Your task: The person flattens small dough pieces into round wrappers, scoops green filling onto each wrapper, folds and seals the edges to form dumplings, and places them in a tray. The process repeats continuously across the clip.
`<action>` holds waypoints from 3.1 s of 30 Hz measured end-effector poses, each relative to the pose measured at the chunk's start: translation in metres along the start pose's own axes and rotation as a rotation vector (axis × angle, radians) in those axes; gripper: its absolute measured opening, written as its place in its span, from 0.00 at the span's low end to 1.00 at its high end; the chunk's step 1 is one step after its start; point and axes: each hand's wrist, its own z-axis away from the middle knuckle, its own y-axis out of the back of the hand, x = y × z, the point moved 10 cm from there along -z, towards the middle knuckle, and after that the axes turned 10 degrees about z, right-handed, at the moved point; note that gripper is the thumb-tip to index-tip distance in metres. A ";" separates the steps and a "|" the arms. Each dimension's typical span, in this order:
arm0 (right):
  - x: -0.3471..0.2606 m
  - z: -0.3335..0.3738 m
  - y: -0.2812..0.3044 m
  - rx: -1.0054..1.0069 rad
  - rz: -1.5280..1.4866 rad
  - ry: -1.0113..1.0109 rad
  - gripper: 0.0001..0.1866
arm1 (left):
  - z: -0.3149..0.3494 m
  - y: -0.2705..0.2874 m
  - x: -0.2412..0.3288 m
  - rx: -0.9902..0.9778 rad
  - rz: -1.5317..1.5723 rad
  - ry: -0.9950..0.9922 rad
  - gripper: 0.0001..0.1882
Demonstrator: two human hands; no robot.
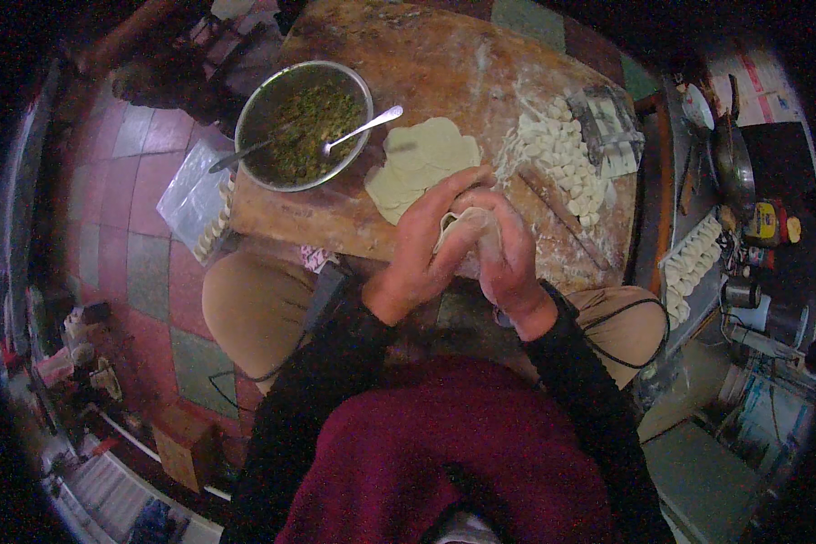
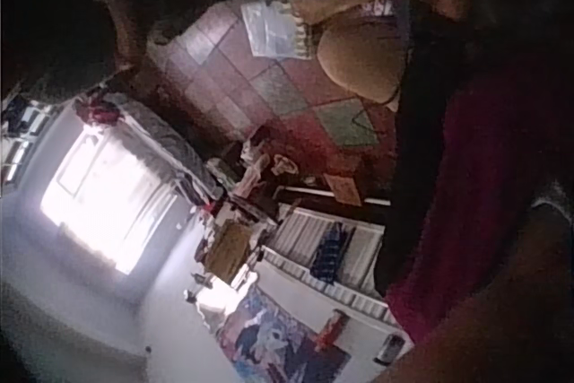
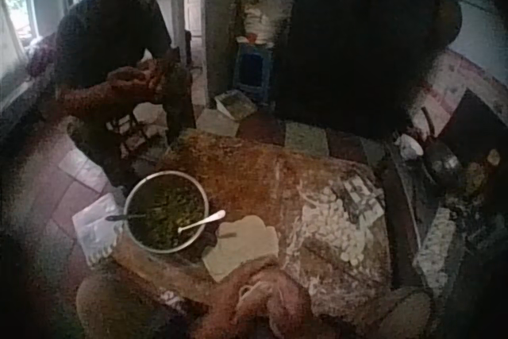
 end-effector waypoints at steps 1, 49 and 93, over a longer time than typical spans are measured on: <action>-0.001 0.000 0.000 -0.011 -0.009 0.003 0.13 | 0.000 0.001 0.004 0.004 -0.023 -0.036 0.25; 0.021 0.020 0.022 0.197 0.508 0.371 0.13 | 0.047 -0.075 -0.097 0.455 1.408 0.763 0.22; 0.213 0.234 0.495 0.379 0.962 -0.635 0.13 | 0.029 -0.105 -0.133 -0.043 0.650 0.895 0.21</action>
